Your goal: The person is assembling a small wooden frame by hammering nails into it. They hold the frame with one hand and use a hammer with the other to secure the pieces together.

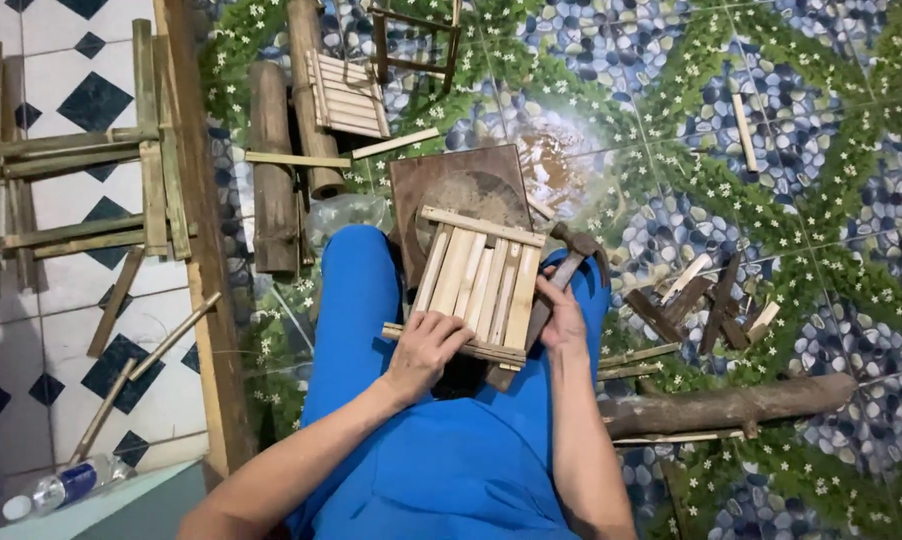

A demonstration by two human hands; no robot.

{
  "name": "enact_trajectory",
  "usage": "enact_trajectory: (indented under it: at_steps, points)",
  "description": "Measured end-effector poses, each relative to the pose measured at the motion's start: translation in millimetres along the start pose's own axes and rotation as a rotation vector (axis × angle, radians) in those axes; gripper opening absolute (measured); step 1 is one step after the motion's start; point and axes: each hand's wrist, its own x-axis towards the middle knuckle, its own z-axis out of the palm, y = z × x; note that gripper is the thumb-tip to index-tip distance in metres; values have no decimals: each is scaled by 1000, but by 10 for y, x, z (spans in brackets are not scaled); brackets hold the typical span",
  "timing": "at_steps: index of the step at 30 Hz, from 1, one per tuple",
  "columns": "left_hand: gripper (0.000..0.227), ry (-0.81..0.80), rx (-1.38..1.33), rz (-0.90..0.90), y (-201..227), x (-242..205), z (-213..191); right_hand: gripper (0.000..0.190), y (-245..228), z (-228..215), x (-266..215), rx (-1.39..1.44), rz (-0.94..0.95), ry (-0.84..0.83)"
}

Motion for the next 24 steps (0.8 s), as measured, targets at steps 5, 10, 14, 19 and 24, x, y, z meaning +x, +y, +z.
enact_trajectory:
  at_steps: [5, 10, 14, 19, 24]
  points:
    - [14, -82, 19, 13, -60, -66, 65, 43, -145, 269, -271, -160, 7, 12]
    - [74, -563, -51, -78, -394, 77, -136, 67, -145, 385, -256, -258, 14, 26]
    - [56, -162, -347, -529, -1034, -168, 287, 71, -155, 488, -355, -227, 14, 39]
    - [31, -272, -926, -1233, -1167, 98, 229, 68, -68, 328, -196, -221, 15, 18]
    - [22, -318, -1266, -1248, -1456, -362, 776, 59, -136, 266, -214, -238, 35, 16]
